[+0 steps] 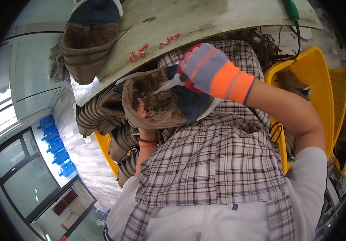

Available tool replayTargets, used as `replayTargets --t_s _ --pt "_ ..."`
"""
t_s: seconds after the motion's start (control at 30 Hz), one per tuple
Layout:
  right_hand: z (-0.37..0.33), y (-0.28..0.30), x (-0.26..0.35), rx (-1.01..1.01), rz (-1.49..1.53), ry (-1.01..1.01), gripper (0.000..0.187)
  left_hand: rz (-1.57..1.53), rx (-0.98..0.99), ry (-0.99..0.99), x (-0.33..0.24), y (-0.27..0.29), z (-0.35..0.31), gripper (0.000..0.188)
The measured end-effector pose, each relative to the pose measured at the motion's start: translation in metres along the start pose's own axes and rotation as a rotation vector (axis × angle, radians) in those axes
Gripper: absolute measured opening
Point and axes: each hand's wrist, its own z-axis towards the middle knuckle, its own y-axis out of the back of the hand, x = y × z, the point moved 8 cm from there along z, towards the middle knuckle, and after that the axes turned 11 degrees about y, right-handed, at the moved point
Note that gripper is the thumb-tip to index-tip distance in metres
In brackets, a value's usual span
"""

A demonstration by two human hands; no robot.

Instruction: The person trims the interior lining of several beige boots using a green rotary tool and then switches to scissors to cut the inner material. The person handles each boot individually, rotating them to access different areas, and places trimmed boots on the table.

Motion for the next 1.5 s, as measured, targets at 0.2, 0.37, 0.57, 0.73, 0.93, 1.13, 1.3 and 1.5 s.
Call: replayTargets --t_s 0.2,0.37,0.57,0.73,0.93,1.13,1.3,1.5 --pt "0.027 -0.002 0.017 -0.004 -0.069 0.071 0.022 0.066 0.041 0.020 -0.008 -0.016 -0.005 0.048" --pt "0.029 -0.006 0.018 0.025 -0.113 0.114 0.013 0.057 0.072 0.064 -0.007 -0.021 -0.008 0.048" --pt "0.031 -0.005 0.022 -0.032 -0.121 0.105 0.008 0.057 0.119 0.154 -0.007 -0.030 -0.014 0.047" --pt "0.023 0.003 0.016 -0.005 -0.049 0.048 0.016 0.241 0.273 0.111 -0.001 0.021 -0.003 0.047" --pt "-0.010 -0.003 0.003 0.197 -0.026 -0.101 0.036 0.071 0.132 0.590 -0.012 0.039 -0.037 0.048" --pt "-0.020 -0.027 0.028 0.264 0.213 -0.034 0.031 -0.006 0.059 0.691 -0.003 0.046 -0.046 0.035" --pt "-0.014 -0.034 0.037 0.209 0.199 0.005 0.023 -0.056 0.098 0.625 -0.004 0.034 -0.051 0.039" --pt "0.003 -0.038 0.048 0.229 0.064 0.058 0.020 0.091 0.094 0.621 -0.004 0.030 -0.051 0.039"
